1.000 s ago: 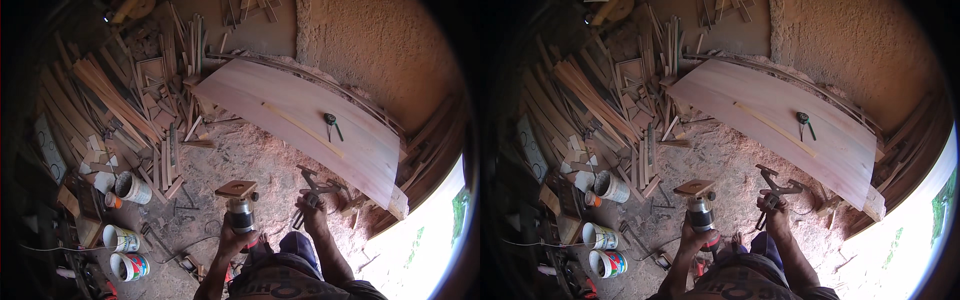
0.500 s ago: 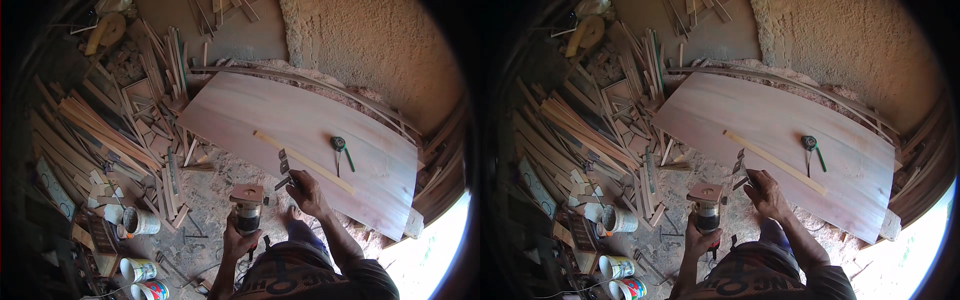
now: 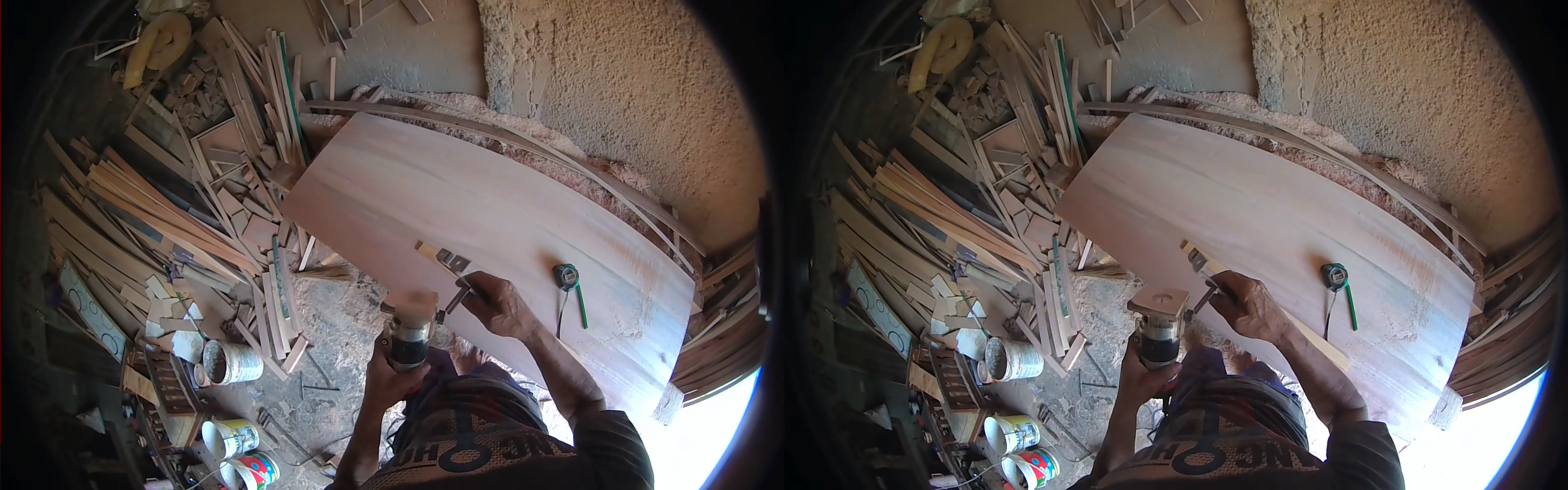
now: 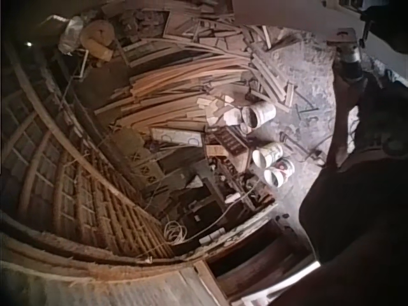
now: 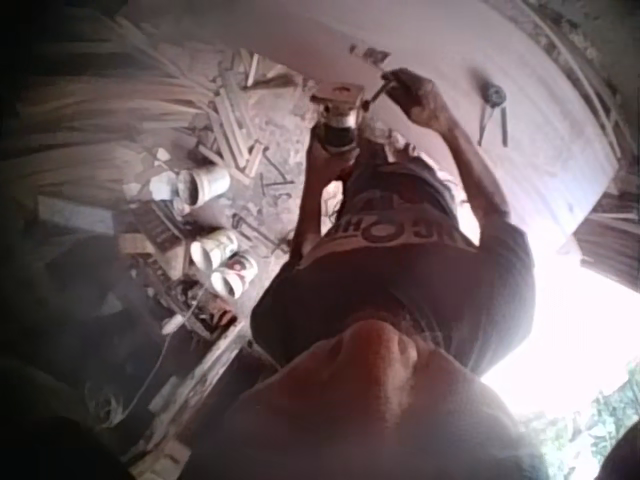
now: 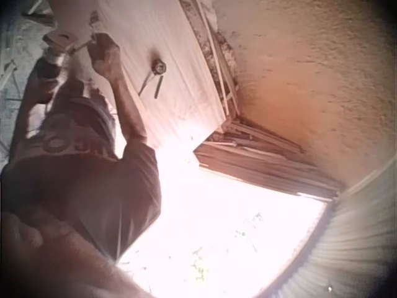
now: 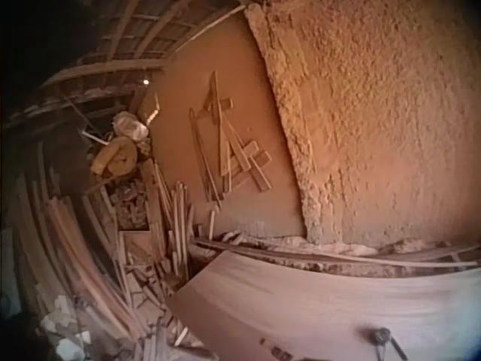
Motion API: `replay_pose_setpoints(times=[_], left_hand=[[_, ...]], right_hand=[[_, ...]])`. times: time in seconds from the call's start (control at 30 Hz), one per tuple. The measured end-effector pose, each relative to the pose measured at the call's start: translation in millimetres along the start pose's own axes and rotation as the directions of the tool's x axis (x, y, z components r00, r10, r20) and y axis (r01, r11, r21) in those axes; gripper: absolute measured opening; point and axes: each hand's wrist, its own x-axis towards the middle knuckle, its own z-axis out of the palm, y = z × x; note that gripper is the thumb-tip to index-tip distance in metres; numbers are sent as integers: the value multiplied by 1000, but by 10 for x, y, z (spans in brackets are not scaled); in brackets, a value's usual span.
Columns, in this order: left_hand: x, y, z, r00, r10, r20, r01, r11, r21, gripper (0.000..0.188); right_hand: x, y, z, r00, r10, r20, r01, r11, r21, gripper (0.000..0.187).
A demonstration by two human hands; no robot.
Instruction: The person uses a chisel and mallet on a piece of wood, then attaches a baseplate to a handheld router with a screwdriver before using the tool on a wooden board.
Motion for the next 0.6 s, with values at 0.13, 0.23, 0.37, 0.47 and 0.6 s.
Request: replay_pose_setpoints(times=[0.13, 0.23, 0.37, 0.47, 0.6], left_hand=[[403, 101, -30, 998, 17, 57, -17, 1000, -12, 87], [696, 162, -109, 997, 8, 82, -10, 1000, 25, 80], [1062, 225, -150, 995, -16, 100, -2, 984, 177, 85], [1251, 132, -127, 992, -8, 126, -16, 982, 188, 87], [1337, 142, -41, 984, -38, 177, 0, 977, 214, 87]], right_hand=[[249, 405, 4, 978, 83, -194, -97, 993, -64, 28], [354, 625, 56, 967, 100, -234, -124, 988, -93, 26], [499, 565, 52, 977, 12, -213, -58, 976, -210, 24], [581, 517, -5, 981, 9, -193, -55, 970, -237, 25], [598, 545, -94, 983, 37, -179, -79, 970, -232, 26]])
